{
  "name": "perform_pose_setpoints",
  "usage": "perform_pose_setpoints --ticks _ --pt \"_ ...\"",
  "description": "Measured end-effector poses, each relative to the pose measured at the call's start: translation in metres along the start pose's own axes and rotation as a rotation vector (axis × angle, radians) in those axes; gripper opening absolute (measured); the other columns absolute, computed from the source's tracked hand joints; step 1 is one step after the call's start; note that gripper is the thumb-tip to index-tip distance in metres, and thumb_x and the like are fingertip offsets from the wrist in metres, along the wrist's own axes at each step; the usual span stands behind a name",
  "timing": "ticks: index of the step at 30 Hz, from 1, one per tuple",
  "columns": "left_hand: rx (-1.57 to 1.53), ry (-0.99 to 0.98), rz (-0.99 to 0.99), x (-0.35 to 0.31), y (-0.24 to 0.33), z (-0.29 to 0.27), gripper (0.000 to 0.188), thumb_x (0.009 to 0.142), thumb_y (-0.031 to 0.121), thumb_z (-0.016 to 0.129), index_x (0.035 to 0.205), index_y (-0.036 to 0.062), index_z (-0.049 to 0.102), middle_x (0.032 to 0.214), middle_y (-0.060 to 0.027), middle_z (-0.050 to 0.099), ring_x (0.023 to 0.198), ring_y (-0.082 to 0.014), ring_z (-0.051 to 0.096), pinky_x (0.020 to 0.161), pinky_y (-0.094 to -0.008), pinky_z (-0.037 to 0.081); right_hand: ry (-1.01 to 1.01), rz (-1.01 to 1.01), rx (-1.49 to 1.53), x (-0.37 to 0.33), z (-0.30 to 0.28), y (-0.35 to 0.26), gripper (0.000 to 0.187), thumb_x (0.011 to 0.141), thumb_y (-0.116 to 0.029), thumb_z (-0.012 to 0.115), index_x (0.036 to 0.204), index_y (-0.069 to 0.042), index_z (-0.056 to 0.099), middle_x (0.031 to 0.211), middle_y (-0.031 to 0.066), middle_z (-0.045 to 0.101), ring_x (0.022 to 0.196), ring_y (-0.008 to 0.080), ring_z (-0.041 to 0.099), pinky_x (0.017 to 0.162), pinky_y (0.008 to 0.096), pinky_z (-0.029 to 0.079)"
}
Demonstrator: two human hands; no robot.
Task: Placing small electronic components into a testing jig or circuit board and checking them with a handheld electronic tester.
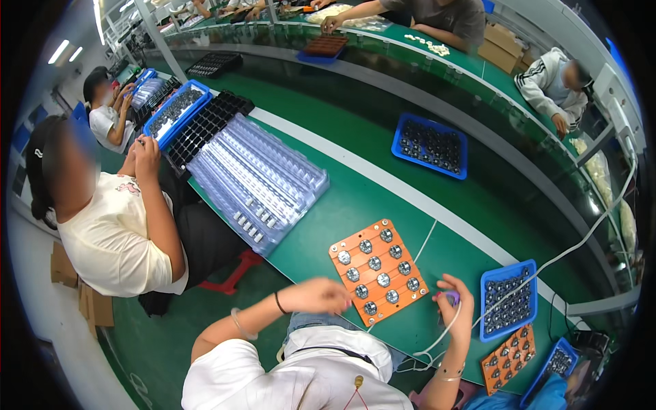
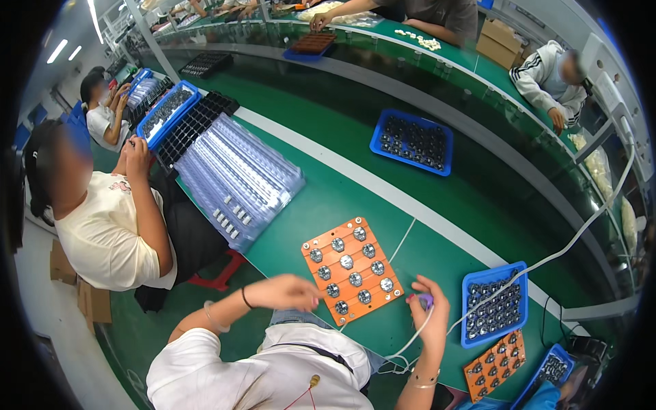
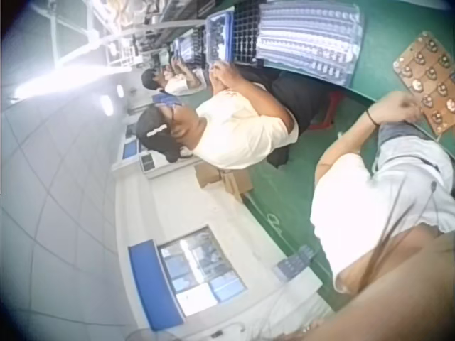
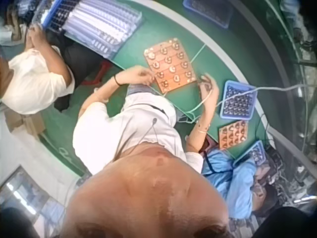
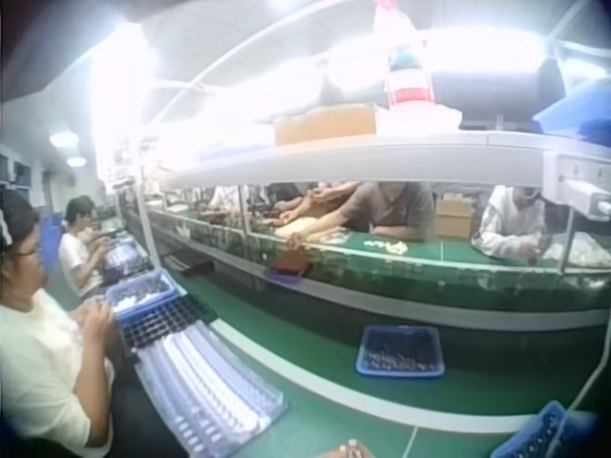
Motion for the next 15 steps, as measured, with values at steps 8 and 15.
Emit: perform_pose_setpoints --ticks 8,15 --pt "0.335 0.625 0.237 0.031 0.029 -0.066 0.036 0.092 0.028 0.049 0.111 -0.0011 0.058 0.098 -0.0152 0.058 0.091 -0.0229 0.058 0.080 -0.0330 0.046 -0.014 0.181 0.253 -0.046 0.032 0.021 0.050 0.080 0.003 0.054 0.129 0.006 0.040 0.110 0.0179 0.057 0.074 0.0171 0.064 0.053 0.0220 0.046" --pt "0.453 0.724 0.240 0.024 0.018 -0.055 0.036 0.092 0.029 0.049 0.111 0.0006 0.058 0.096 -0.0156 0.058 0.084 -0.0235 0.056 0.078 -0.0335 0.046 0.051 0.139 0.323 -0.037 0.034 0.023 0.052 0.080 0.005 0.053 0.130 0.006 0.039 0.109 0.0184 0.058 0.075 0.0168 0.063 0.054 0.0218 0.047"
Point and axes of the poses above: each hand's wrist, its own x-axis towards the middle knuckle, its own z-axis out of the palm, y = z × x, the point moved 4 cm from there along x, towards the middle knuckle
